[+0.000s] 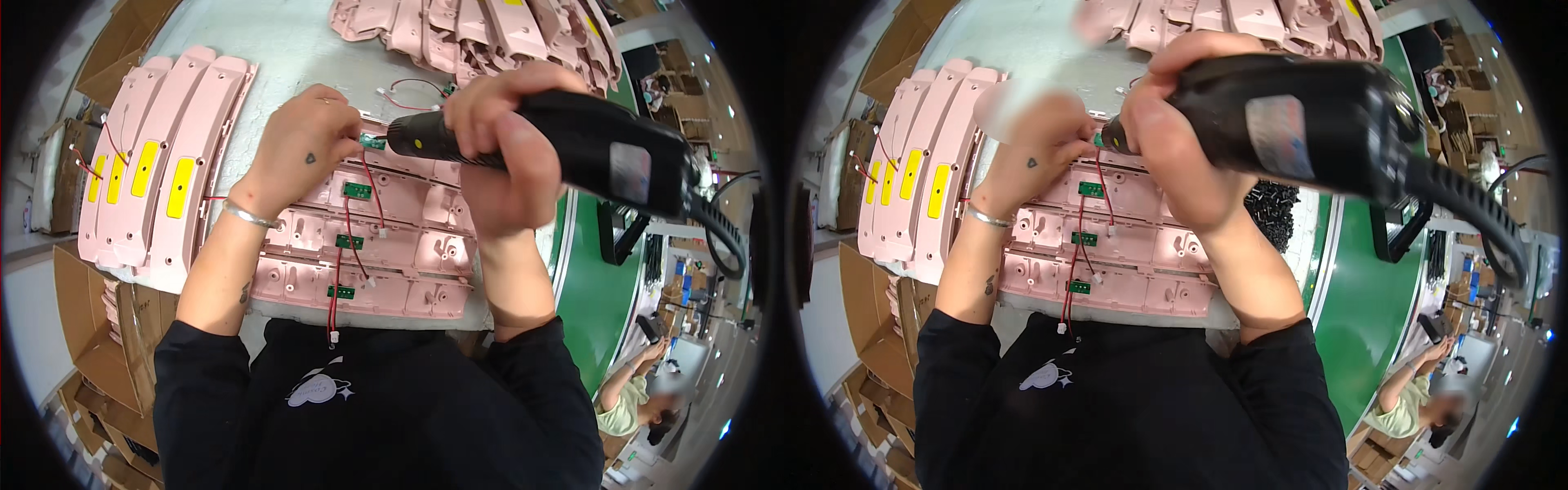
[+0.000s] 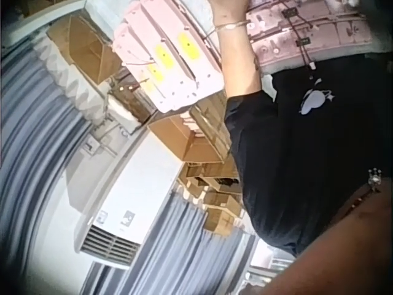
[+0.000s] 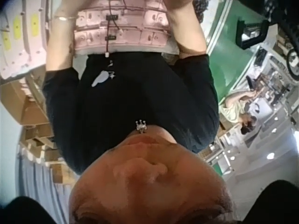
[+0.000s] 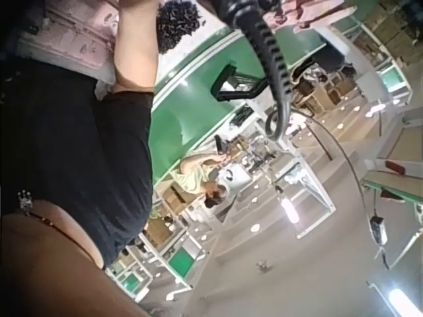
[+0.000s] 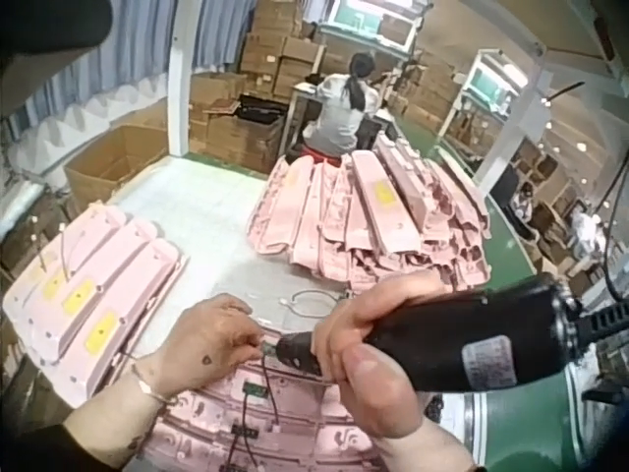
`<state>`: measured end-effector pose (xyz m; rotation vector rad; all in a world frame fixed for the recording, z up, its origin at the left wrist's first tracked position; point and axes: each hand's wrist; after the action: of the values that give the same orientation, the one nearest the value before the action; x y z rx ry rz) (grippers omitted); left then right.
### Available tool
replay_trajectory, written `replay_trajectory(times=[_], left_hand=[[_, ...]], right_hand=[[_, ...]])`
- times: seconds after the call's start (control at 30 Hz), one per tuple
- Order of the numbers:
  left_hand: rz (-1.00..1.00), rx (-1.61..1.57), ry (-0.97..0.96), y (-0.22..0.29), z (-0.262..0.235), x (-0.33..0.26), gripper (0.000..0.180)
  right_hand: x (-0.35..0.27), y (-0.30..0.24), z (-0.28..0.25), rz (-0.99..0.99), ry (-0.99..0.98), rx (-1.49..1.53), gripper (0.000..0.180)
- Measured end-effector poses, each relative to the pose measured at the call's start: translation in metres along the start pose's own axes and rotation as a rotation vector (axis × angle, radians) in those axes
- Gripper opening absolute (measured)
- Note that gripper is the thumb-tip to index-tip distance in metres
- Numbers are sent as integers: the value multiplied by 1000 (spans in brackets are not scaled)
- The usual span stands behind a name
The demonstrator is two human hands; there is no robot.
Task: Assembling electronic components by attaching circuit boards to plastic housings using an electric screwdriver.
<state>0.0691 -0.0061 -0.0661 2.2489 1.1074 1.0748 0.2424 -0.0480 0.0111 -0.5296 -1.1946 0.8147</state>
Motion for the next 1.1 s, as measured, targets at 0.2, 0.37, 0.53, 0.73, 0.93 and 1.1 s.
replay_trajectory(times=[0.2,0.37,0.53,0.73,0.93,1.1], left_hand=[[12,-40,-44,-8,3,-1,17],[-70,-74,-83,-6,2,-1,17],[-72,-59,-87,-7,1,0,17],[-116,-93,-107,-8,0,0,18],[-145,-98,-125,-10,0,2,17],[-117,-102,-94,-13,0,-1,14]], right_hand=[[2,17,9,100,17,0,27],[2,23,10,104,-4,8,26],[4,27,13,148,-25,43,27],[7,34,15,161,-12,-17,22],[10,37,14,158,-41,-54,23],[13,25,13,82,-131,-49,28]])
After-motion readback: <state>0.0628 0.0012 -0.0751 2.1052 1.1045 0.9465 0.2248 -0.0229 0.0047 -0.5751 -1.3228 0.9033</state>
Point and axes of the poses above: each hand's wrist, its own x-axis towards the middle knuckle, its own z-axis out of the palm, y = z × x, and after that the axes turned 7 degrees about y, right-handed
